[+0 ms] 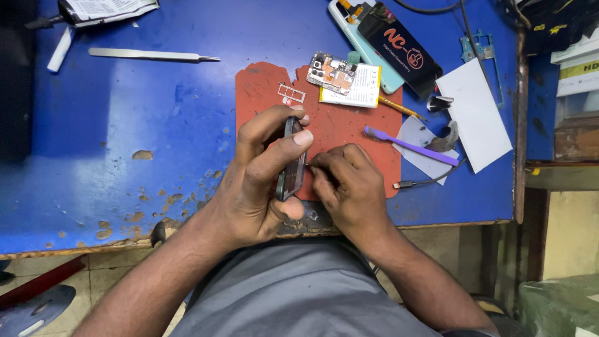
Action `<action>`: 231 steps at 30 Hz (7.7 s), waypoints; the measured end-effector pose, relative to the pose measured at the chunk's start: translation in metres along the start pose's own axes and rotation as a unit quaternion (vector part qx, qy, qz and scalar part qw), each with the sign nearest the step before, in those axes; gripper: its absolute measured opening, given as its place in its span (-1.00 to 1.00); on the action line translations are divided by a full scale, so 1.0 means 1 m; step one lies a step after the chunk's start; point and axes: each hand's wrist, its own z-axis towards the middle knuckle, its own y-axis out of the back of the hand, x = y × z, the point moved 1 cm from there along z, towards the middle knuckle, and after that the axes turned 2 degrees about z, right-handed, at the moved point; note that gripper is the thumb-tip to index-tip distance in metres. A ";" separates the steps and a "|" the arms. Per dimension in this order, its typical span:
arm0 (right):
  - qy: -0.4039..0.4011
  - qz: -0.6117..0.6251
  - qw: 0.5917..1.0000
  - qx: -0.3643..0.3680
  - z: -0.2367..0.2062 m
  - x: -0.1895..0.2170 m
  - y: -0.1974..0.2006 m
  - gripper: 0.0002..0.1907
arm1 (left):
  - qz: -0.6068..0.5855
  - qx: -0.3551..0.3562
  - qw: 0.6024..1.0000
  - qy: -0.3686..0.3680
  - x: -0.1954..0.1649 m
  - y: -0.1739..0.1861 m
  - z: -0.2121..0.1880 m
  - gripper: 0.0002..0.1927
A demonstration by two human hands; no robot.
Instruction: The person cleans adhesive residue from the inside of a disassembled phone housing, scrubbing it with a toothbrush and peeling off leftover material by hand. They then align the internal components and flex cables into the housing and press them into place to reassemble the phone.
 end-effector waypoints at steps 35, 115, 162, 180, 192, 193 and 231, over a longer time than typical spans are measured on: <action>-0.025 0.002 1.000 -0.001 0.003 -0.013 -0.012 -0.86 | 0.001 0.002 1.000 0.006 0.020 -0.001 -0.015 -0.39; 0.009 -0.010 0.999 0.047 -0.006 -0.011 -0.005 -0.82 | 0.019 0.030 0.991 -0.128 0.006 -0.001 -0.027 -0.45; -0.030 0.007 0.999 0.009 -0.005 -0.026 -0.012 -0.90 | 0.168 0.019 0.967 -0.191 0.005 -0.030 -0.080 -0.41; -0.113 0.078 0.990 0.021 -0.029 -0.012 0.008 -0.89 | 0.138 -0.006 0.978 -0.159 -0.001 -0.028 -0.074 -0.40; 0.002 -0.239 0.969 -0.055 -0.011 -0.044 0.080 -0.79 | -0.146 -0.196 0.963 0.116 -0.033 0.018 -0.011 -0.29; 0.001 -0.246 0.968 -0.052 -0.011 -0.047 0.083 -0.79 | -0.178 -0.205 0.955 0.122 -0.034 0.023 -0.005 -0.27; 0.089 -0.022 0.995 -0.035 -0.002 0.049 0.018 -0.83 | -0.522 -0.331 0.780 0.095 0.003 0.041 0.027 -0.51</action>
